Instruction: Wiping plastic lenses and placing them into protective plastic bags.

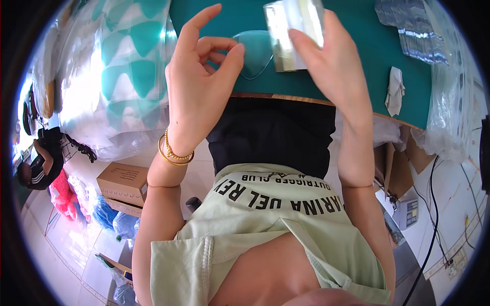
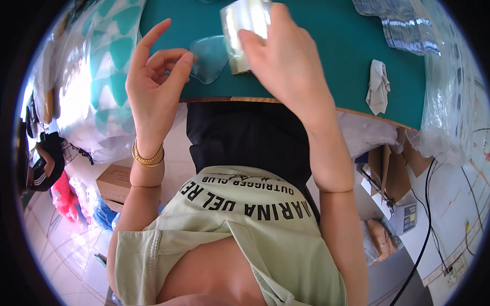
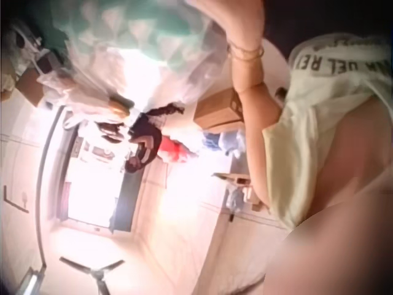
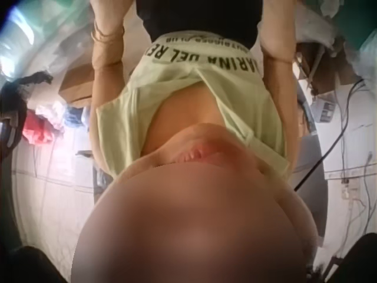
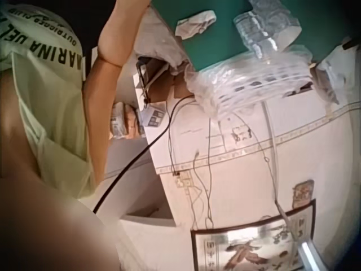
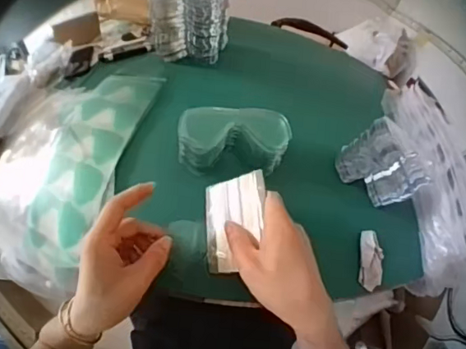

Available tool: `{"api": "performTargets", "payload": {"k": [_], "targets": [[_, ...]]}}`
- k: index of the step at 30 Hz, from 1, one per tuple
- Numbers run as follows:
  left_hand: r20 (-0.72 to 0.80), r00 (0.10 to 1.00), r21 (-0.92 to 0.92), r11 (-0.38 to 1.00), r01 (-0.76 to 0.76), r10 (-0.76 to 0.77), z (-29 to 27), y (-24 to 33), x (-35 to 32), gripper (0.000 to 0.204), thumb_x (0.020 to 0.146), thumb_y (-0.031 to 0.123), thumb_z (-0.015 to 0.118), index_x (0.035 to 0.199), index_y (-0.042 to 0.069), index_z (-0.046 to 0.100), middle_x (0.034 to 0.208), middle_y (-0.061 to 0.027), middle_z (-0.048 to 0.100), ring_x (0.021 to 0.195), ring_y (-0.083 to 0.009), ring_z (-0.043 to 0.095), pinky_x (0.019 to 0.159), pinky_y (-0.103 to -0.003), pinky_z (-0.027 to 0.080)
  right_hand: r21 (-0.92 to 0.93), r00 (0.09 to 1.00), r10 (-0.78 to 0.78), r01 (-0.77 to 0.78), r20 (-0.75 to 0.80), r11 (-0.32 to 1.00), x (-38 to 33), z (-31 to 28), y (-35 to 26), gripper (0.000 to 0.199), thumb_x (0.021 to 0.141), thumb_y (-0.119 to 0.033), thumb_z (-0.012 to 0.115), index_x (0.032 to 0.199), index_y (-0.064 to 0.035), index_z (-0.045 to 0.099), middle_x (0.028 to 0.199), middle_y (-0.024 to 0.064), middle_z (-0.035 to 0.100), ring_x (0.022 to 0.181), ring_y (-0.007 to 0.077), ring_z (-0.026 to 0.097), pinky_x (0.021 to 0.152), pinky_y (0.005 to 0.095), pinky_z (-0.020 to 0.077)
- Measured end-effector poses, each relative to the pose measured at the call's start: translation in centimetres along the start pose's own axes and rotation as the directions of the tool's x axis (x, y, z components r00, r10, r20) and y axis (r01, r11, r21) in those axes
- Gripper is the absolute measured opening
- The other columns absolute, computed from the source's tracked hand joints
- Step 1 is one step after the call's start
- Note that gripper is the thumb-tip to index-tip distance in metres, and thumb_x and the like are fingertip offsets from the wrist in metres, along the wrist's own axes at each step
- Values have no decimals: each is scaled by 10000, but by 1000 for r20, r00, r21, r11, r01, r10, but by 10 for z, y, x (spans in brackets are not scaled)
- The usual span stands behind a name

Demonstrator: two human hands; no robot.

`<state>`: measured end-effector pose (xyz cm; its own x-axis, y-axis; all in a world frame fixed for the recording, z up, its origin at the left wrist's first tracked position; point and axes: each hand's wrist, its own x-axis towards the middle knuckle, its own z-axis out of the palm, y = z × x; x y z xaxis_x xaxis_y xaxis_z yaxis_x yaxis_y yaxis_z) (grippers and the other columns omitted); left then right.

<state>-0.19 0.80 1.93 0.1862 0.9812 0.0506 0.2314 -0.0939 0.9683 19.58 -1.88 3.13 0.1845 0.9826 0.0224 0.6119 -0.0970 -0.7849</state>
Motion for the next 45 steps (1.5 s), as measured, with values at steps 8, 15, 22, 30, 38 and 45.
{"api": "performTargets", "payload": {"k": [8, 15, 22, 30, 38, 45], "targets": [[71, 995, 99, 993, 64, -72, -13, -6, -7, 525, 868, 68, 684, 1366, 20, 524, 918, -44, 723, 670, -86, 596, 641, -237, 510, 74, 999, 33, -31, -26, 997, 15, -16, -6, 259, 932, -158, 644, 1040, 54, 542, 917, 242, 660, 844, 392, 656, 752, 431, 505], [70, 996, 110, 993, 51, -59, -17, -7, -9, 499, 869, 75, 685, 1344, 13, 545, 925, -47, 727, 672, -95, 618, 642, -242, 524, -148, 992, -57, 74, 115, 986, -2, 19, -21, 331, 895, -212, 669, 935, 62, 488, 718, 286, 645, 695, 469, 659, 635, 498, 535], [61, 996, 155, 986, 52, -62, -13, -3, -10, 483, 879, 29, 694, 1347, 6, 577, 927, -40, 720, 727, -35, 587, 641, -179, 480, 111, 999, -25, 30, -47, 993, 9, 0, 6, 377, 937, -278, 665, 1057, 67, 571, 832, 216, 702, 696, 359, 699, 635, 427, 530], [-9, 999, 327, 944, -38, 43, -1, -7, -3, 506, 802, 117, 755, 1277, 41, 601, 753, 5, 694, 552, -142, 593, 555, -296, 485, -279, 979, 151, -184, -136, 943, 4, -39, 15, 500, 955, -334, 675, 1263, 47, 573, 873, 77, 696, 760, 149, 632, 707, 311, 522], [-26, 999, 319, 948, -14, 24, 2, -6, -4, 547, 796, 75, 749, 1324, 73, 609, 778, 13, 662, 591, -50, 521, 579, -215, 445, -396, 911, -375, 411, 169, 821, 22, -8, -5, 327, 827, -202, 798, 1127, -130, 691, 1021, 86, 630, 931, 247, 631, 816, 355, 501], [-55, 998, 102, 995, -11, 17, 5, -10, -6, 532, 817, -31, 719, 1328, 60, 598, 832, 15, 678, 620, -8, 495, 554, -158, 400, -237, 898, -265, 359, 350, 903, 39, -12, -20, 309, 840, -250, 775, 996, -61, 586, 947, 112, 574, 964, 294, 555, 847, 390, 436]]}}
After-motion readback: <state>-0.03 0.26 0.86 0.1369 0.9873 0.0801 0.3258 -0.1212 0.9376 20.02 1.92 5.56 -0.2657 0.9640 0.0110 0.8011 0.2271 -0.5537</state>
